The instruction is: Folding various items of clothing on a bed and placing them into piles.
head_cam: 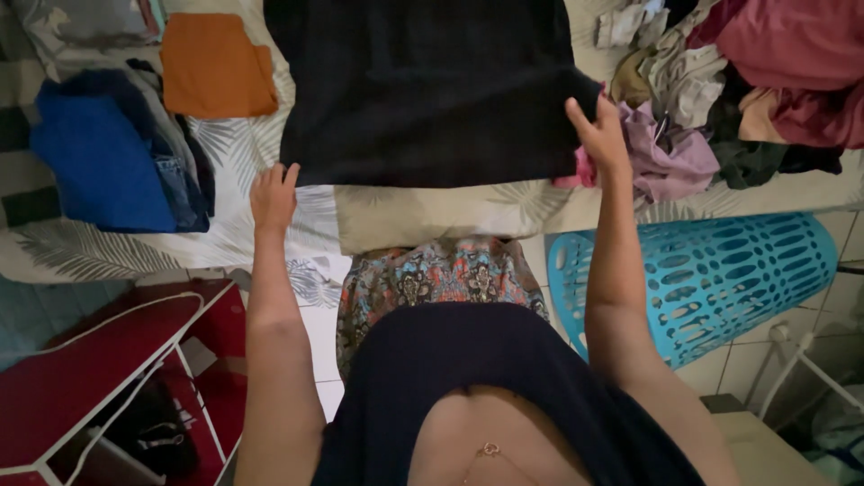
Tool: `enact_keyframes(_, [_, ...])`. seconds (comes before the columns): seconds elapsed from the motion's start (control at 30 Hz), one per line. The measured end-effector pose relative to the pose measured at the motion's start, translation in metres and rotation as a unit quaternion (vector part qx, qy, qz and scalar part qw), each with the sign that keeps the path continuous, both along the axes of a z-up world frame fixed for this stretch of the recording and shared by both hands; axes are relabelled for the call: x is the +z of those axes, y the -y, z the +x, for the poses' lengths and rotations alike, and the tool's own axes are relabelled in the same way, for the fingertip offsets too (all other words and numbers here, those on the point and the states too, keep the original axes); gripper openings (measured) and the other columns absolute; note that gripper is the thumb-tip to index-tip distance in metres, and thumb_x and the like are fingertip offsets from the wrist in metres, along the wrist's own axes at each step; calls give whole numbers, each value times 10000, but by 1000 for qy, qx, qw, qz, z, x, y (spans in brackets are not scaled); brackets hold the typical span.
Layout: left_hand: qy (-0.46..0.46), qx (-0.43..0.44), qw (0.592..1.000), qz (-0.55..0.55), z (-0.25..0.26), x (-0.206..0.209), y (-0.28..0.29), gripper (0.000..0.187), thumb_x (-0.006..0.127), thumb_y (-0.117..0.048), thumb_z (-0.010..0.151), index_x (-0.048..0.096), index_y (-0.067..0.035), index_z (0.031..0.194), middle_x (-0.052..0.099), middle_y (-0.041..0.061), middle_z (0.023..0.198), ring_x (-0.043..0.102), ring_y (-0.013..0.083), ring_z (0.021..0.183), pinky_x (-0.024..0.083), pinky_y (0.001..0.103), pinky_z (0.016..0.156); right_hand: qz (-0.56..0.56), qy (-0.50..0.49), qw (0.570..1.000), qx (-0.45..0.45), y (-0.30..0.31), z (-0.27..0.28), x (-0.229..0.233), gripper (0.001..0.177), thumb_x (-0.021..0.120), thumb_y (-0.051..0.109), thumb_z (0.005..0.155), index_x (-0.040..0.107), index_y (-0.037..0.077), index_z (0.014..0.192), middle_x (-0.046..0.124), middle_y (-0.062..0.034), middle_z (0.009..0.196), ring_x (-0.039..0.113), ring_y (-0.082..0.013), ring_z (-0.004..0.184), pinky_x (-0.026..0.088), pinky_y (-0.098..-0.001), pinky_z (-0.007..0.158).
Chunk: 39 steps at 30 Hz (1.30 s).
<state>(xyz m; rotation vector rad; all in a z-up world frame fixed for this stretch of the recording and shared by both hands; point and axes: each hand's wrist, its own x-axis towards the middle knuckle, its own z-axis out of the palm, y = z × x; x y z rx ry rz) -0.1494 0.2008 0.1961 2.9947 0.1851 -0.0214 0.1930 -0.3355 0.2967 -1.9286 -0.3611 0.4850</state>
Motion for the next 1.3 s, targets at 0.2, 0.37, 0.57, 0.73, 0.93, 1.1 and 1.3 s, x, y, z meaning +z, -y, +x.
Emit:
enact_keyframes(0.2, [-36,56,998,-11,6,-10,3,470,720,-95,843,677,-187,1302,606,67,1115,602,299,1046,473,449,894,-152,-33,987,-40,53,9,-113,421,678,400,1073,692,-17,1019,631,-8,847,564,-100,777,479,-330,718])
enact_keyframes(0.37, [-185,162,967,-59,77,37,2,482,805,-285,704,678,-170,1154,663,30,1145,615,301,1138,447,527,932,-342,186,912,-132,17,39,-76,520,714,380,1059,694,-51,768,599,-202,644,593,-281,589,470,-455,609])
enact_keyframes(0.57, [-92,128,981,-113,216,-11,-12,362,746,-426,893,731,-152,1130,692,115,1137,631,357,1109,493,505,937,-172,294,929,-148,-93,130,-88,272,723,226,996,734,-30,905,723,-212,816,721,-336,724,552,-427,680])
enact_keyframes(0.73, [138,214,846,-468,345,-132,-37,473,604,-402,1024,636,-98,1384,683,116,1136,644,290,1035,525,420,941,-46,254,951,-172,-170,261,-204,258,676,172,1001,737,14,1195,786,-169,1067,769,-243,963,593,-383,871])
enact_keyframes(0.93, [186,399,562,-700,398,-193,-48,809,564,-639,931,397,-89,1500,621,75,1304,572,215,1123,446,389,995,265,-88,925,-258,-243,348,-275,690,734,298,952,343,132,1495,716,-131,1168,719,-295,891,574,-408,760])
enact_keyframes(1.1, [200,527,472,-678,431,-210,-56,924,567,-769,903,580,26,1374,561,115,1152,506,255,993,433,408,896,205,-182,927,-257,-262,346,-227,655,722,450,967,448,131,1469,657,34,1189,640,-201,985,516,-373,814])
enact_keyframes(1.3, [170,562,385,-712,443,-253,-87,630,636,-571,856,650,-68,1234,613,90,1100,526,255,963,453,431,914,267,-130,940,-168,-216,330,-173,408,754,322,999,641,109,1329,660,-3,1131,599,-160,998,492,-351,817])
